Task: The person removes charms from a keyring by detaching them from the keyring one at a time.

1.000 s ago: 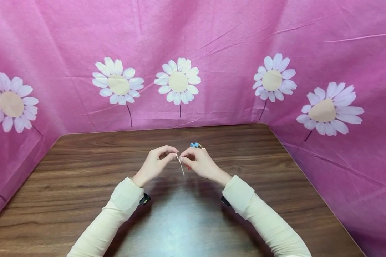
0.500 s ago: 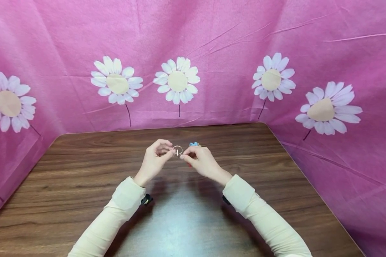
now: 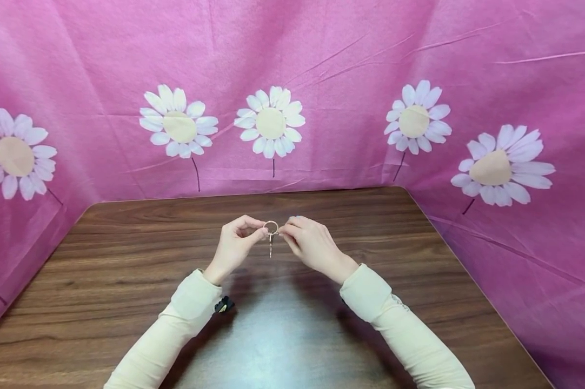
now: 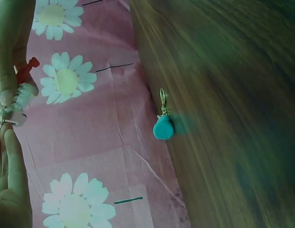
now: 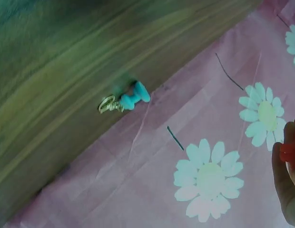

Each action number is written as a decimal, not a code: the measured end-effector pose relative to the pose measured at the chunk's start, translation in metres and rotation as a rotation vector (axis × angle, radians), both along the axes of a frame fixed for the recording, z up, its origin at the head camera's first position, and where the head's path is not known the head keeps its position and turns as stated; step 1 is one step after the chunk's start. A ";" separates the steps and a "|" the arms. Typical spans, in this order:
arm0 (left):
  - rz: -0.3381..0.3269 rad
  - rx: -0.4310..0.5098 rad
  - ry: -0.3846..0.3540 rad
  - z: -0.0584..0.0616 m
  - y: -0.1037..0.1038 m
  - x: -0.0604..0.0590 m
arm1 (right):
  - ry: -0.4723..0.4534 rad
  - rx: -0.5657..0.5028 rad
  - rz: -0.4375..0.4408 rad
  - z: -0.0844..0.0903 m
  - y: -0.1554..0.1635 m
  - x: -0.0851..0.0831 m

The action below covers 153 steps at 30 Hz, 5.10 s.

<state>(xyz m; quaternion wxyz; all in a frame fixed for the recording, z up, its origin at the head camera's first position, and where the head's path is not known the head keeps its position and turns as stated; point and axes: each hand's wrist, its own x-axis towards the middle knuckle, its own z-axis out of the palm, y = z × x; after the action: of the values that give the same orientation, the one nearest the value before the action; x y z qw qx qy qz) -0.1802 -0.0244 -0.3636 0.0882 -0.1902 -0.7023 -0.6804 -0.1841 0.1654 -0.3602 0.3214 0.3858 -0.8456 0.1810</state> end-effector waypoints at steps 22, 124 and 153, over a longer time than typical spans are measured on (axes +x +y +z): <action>-0.147 0.126 -0.248 -0.010 0.007 -0.005 | -0.191 -0.119 0.039 0.011 -0.001 0.010; 0.109 -0.223 0.128 -0.014 0.020 0.015 | -1.028 -0.588 -0.109 0.017 -0.017 0.023; 0.045 -0.187 -0.066 -0.023 0.012 0.012 | -0.548 -0.122 -0.132 0.012 -0.009 0.026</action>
<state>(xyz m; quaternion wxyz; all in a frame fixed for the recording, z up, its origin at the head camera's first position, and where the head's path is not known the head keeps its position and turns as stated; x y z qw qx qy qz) -0.1678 -0.0128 -0.3867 0.0619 -0.1593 -0.7693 -0.6155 -0.1584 0.1562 -0.3478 0.1147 0.2466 -0.9117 0.3079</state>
